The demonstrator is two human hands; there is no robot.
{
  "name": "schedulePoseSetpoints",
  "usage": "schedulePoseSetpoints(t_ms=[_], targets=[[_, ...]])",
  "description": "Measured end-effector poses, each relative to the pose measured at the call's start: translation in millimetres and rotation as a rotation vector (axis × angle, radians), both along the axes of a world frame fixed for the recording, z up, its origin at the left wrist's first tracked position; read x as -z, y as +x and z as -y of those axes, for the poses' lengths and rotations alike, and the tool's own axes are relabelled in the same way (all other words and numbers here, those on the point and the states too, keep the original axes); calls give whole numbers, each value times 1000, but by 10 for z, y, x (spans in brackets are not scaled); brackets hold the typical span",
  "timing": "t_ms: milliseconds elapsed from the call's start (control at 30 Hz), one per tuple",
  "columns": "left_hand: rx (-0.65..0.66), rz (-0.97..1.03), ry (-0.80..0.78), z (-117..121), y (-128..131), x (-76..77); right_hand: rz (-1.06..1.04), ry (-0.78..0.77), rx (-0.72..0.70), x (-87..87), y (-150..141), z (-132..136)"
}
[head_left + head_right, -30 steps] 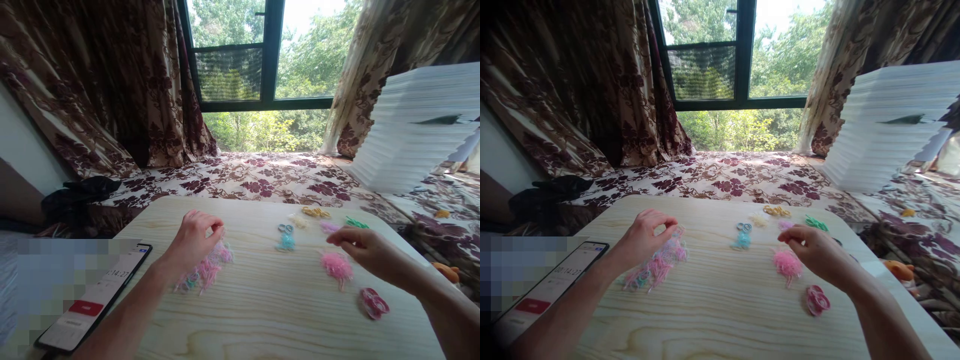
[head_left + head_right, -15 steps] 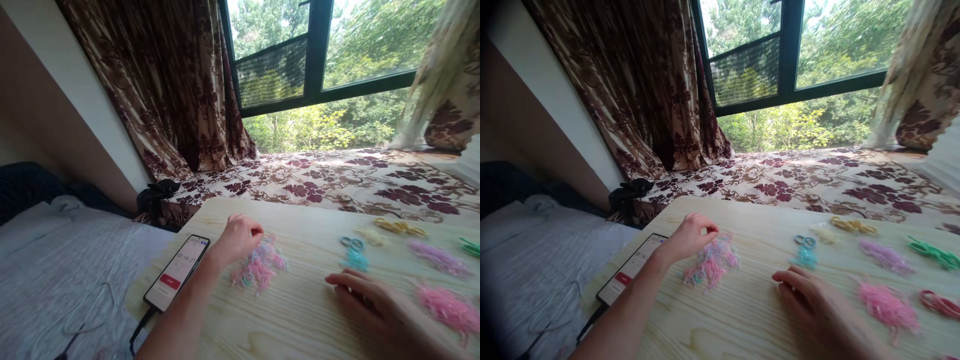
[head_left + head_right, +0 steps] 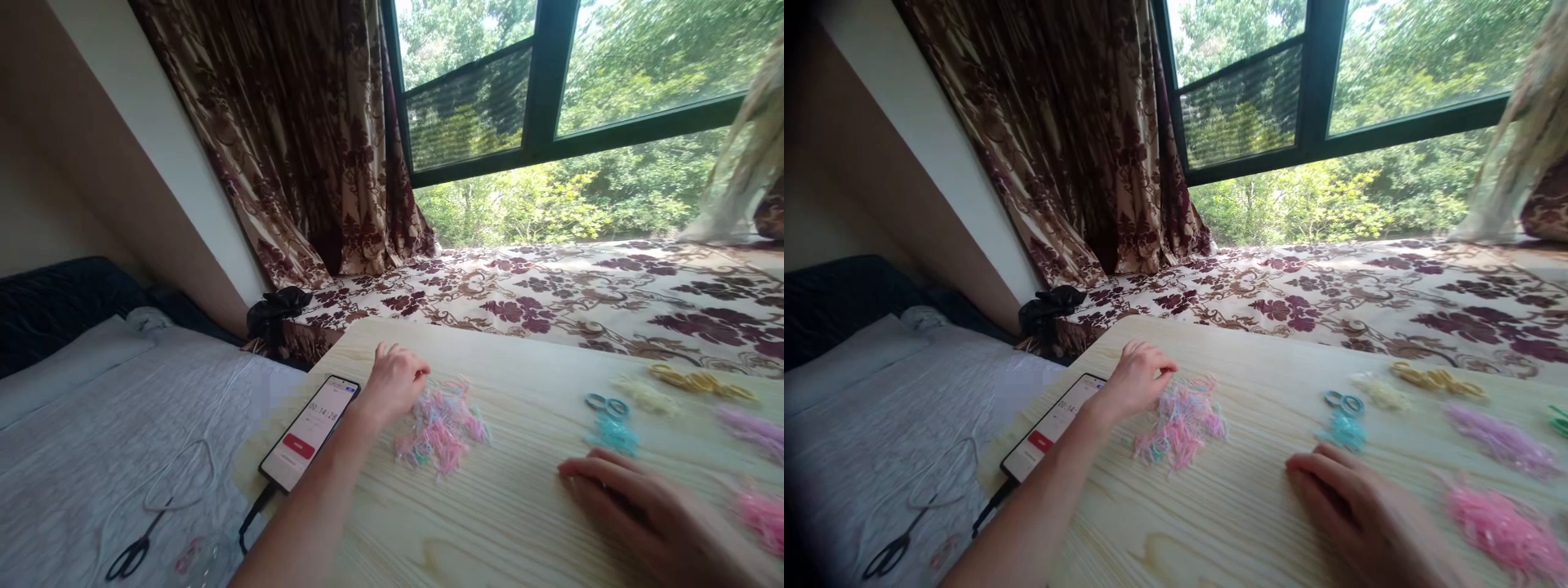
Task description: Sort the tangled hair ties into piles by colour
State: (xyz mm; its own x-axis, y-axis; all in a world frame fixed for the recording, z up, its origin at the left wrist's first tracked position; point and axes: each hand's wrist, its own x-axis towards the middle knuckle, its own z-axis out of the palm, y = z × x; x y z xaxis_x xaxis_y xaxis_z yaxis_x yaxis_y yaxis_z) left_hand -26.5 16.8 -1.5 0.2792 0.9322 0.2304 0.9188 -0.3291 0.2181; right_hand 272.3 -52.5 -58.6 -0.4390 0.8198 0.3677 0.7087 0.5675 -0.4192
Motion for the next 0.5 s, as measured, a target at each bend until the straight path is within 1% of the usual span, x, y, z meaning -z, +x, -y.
schedulePoseSetpoints(t_ms=[200,500], targets=[[-29,-9,25,-59,5,80,35,22,-13,30,33,-7],[-55,-10,0,-109,2,241,-15,-62,5,-48,-17,18]])
